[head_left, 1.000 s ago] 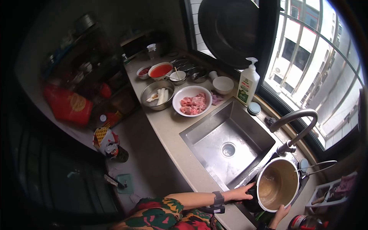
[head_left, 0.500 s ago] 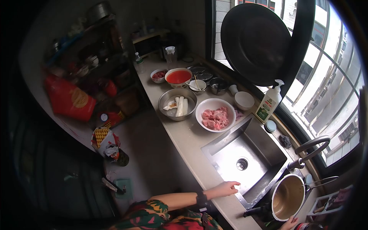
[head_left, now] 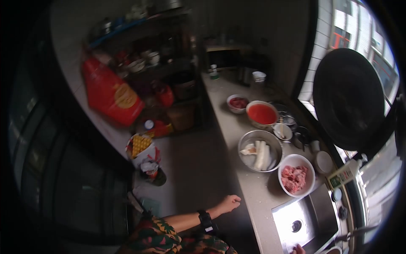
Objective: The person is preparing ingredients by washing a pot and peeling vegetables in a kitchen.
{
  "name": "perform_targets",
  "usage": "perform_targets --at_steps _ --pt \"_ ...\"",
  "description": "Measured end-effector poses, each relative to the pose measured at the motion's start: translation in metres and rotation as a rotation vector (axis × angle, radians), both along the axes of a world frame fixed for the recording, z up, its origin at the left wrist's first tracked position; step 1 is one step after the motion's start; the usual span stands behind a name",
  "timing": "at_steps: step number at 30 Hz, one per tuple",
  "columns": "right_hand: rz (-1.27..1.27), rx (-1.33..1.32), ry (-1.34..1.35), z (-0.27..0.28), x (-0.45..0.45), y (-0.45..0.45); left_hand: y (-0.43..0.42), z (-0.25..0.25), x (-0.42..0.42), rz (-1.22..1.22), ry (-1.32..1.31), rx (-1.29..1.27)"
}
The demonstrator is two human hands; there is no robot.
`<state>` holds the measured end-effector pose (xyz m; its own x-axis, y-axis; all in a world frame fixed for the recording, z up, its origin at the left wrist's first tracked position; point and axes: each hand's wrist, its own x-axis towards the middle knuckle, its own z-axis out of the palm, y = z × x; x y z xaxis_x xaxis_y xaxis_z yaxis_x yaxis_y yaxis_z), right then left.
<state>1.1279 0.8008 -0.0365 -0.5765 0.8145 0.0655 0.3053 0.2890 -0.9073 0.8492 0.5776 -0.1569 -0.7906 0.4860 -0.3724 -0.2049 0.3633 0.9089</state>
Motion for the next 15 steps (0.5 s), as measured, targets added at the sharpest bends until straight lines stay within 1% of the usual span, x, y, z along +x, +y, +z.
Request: perform_targets --at_steps 2,7,8,10,13,15 --pt "0.199 -0.082 0.018 -0.017 -0.041 -0.005 -0.018 0.002 -0.001 0.074 -0.023 0.009" --pt "0.592 -0.237 -0.006 -0.04 -0.138 -0.043 -0.083 0.041 -0.042 0.197 0.044 -0.068" --pt "0.648 -0.251 -0.014 -0.042 -0.157 -0.052 -0.1 0.035 -0.054 0.246 0.086 -0.058" --pt "0.749 -0.275 -0.03 -0.049 -0.194 -0.071 -0.133 0.041 -0.079 0.343 0.094 -0.083" --pt "0.862 -0.289 -0.048 -0.056 -0.254 -0.108 -0.186 0.027 -0.121 0.447 0.111 -0.112" --pt "0.919 -0.3 -0.056 -0.061 -0.299 -0.136 -0.218 0.023 -0.148 0.471 0.11 -0.104"
